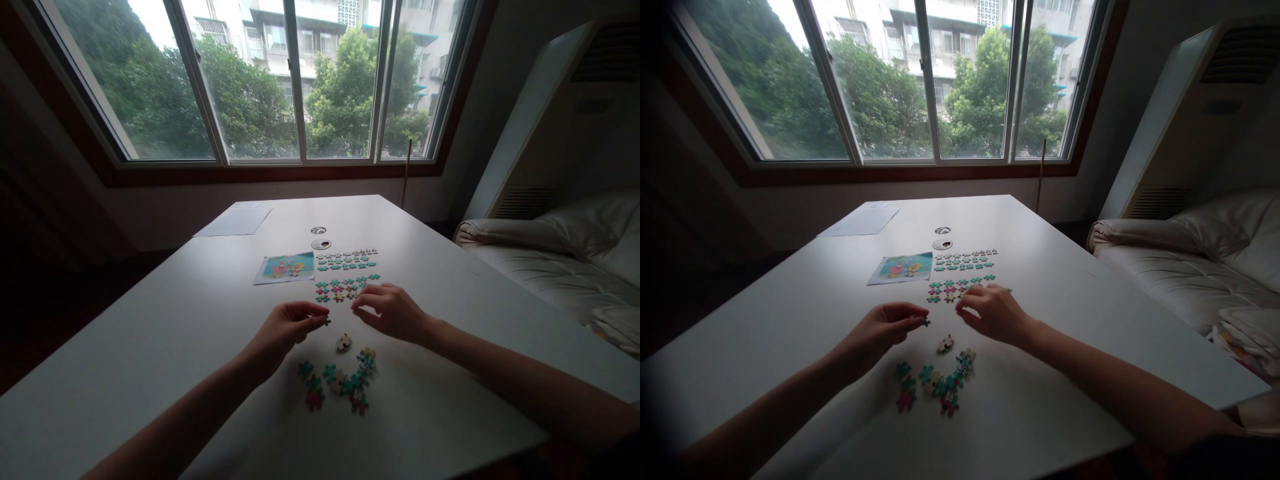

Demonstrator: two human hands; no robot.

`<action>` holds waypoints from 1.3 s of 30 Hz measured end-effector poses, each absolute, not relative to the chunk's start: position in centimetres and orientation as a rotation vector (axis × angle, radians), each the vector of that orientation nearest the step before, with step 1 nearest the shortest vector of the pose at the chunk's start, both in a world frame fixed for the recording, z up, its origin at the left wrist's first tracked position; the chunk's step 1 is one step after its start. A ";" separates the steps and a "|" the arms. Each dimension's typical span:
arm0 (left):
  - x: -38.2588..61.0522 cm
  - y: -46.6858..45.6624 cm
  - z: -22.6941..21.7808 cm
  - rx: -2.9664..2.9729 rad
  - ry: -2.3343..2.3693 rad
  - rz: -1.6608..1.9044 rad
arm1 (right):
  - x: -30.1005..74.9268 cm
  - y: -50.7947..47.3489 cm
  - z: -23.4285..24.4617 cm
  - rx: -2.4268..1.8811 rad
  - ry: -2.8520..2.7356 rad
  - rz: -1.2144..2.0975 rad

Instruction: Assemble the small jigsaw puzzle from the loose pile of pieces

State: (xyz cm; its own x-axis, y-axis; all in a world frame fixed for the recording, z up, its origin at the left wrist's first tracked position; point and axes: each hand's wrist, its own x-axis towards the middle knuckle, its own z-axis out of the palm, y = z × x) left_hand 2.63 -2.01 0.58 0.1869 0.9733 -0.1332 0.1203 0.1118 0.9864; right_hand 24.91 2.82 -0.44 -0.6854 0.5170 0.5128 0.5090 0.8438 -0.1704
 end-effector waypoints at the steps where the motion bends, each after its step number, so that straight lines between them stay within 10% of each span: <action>1: 2.8 -2.1 0.5 1.254 1.182 0.941 | 24.7 2.1 -0.4 -0.718 -2.466 0.030; 26: 3.6 -2.0 0.6 1.356 1.168 0.935 | 23.1 0.8 -0.6 -0.626 -2.297 -0.141; 39: 3.4 -3.1 -1.1 2.570 1.093 0.524 | 27.2 4.9 -0.3 -0.833 -2.068 -0.180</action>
State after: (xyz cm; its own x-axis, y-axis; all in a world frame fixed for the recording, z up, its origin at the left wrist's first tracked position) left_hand 3.39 -3.11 -1.07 0.6441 0.7349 0.2123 0.6257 -0.6658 0.4064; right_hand 27.23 4.89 -0.31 -0.3935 0.4935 0.7756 0.6201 0.7654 -0.1724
